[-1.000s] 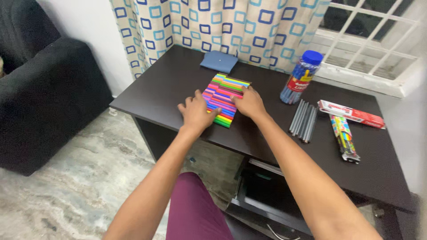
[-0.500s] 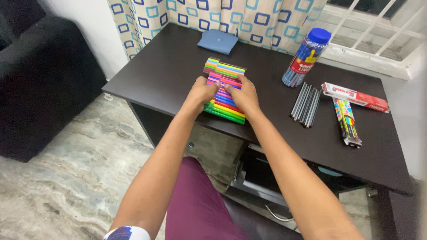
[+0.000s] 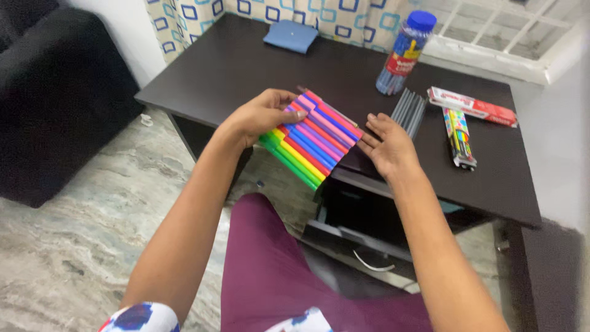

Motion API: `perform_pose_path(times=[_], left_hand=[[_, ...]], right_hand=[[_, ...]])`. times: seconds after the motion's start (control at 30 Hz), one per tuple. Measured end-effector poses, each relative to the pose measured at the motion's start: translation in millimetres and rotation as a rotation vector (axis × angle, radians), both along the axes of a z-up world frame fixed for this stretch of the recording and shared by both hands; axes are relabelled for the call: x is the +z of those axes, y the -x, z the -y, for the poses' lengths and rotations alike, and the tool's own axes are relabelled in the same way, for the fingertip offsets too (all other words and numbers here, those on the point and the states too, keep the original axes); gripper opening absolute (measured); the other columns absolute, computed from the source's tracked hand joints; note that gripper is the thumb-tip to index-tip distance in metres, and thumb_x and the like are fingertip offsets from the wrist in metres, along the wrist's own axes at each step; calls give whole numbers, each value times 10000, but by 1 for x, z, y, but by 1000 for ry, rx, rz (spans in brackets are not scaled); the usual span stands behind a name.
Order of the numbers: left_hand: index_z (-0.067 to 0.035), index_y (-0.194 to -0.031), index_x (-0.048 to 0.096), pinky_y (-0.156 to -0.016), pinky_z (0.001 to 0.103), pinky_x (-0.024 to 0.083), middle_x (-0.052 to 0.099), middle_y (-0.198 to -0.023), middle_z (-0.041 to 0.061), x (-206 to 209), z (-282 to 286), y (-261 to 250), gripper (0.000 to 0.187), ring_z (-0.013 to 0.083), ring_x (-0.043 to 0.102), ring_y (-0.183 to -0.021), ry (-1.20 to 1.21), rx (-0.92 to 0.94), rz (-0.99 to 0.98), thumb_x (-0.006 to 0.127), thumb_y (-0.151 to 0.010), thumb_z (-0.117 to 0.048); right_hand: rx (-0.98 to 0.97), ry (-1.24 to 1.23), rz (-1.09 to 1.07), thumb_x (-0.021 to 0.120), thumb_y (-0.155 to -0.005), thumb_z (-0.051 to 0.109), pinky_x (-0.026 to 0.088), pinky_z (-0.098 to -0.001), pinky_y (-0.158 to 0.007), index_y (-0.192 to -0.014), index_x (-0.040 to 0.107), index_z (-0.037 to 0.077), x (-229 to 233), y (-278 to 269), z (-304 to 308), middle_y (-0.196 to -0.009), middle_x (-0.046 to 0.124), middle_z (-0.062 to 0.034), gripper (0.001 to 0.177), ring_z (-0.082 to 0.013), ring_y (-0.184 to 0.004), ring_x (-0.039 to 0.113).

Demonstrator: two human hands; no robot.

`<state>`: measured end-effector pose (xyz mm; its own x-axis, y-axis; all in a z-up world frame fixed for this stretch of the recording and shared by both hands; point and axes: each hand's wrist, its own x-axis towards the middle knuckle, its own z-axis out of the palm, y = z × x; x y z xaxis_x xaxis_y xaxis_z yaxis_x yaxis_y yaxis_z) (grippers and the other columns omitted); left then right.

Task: The person sorts colored pencils and pens on a desk, then places them into a drawer along with a plastic container and other stationery items. The person handles the items one at a time and arranges them neatly before closing the drawer.

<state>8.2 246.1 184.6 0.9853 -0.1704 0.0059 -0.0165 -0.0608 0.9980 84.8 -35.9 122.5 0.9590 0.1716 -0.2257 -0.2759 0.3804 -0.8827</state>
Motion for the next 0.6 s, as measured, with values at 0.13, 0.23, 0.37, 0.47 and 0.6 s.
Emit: perform_pose_path(times=[0.13, 0.23, 0.37, 0.47, 0.6], left_hand=[[34, -1264, 645, -844, 294, 640, 789, -1007, 139, 14, 20, 14, 457, 158, 777, -879, -47, -66, 9, 748, -879, -189], [30, -1270, 654, -902, 309, 616, 784, -1061, 119, 21, 32, 22, 456, 149, 757, -938, -6, -213, 56, 762, -886, -191], [10, -1327, 647, -985, 312, 584, 778, -1130, 97, 28, 51, 29, 515, 140, 740, -1017, -53, -394, 131, 770, -884, -222], [4, -1374, 620, -1026, 314, 573, 773, -1169, 92, 23, 76, 36, 581, 139, 742, -1058, -54, -521, 153, 775, -876, -250], [-2, -1382, 622, -1030, 322, 576, 784, -1158, 99, 2, 114, 36, 611, 147, 764, -1047, -88, -611, 138, 773, -859, -279]], right_hand=[[48, 138, -28, 718, -860, 284, 447, -495, -1044, -1546, 343, 106, 17, 21, 12, -1397, 533, -150, 802, -253, -1217, 552], [81, 146, -23, 704, -883, 323, 451, -451, -1039, -1520, 406, 92, 26, 47, 30, -1297, 614, -161, 741, -242, -1161, 580], [104, 165, 12, 660, -944, 349, 464, -432, -995, -1492, 417, 57, 28, 83, 59, -1196, 674, -159, 667, -244, -1069, 583], [131, 221, 24, 598, -967, 374, 466, -405, -1022, -1485, 481, 54, 30, 120, 90, -1220, 675, -117, 620, -208, -1115, 616], [161, 30, -163, 540, -979, 384, 500, -449, -1007, -1418, 507, -8, 17, 161, 125, -1231, 698, -150, 590, -230, -1143, 658]])
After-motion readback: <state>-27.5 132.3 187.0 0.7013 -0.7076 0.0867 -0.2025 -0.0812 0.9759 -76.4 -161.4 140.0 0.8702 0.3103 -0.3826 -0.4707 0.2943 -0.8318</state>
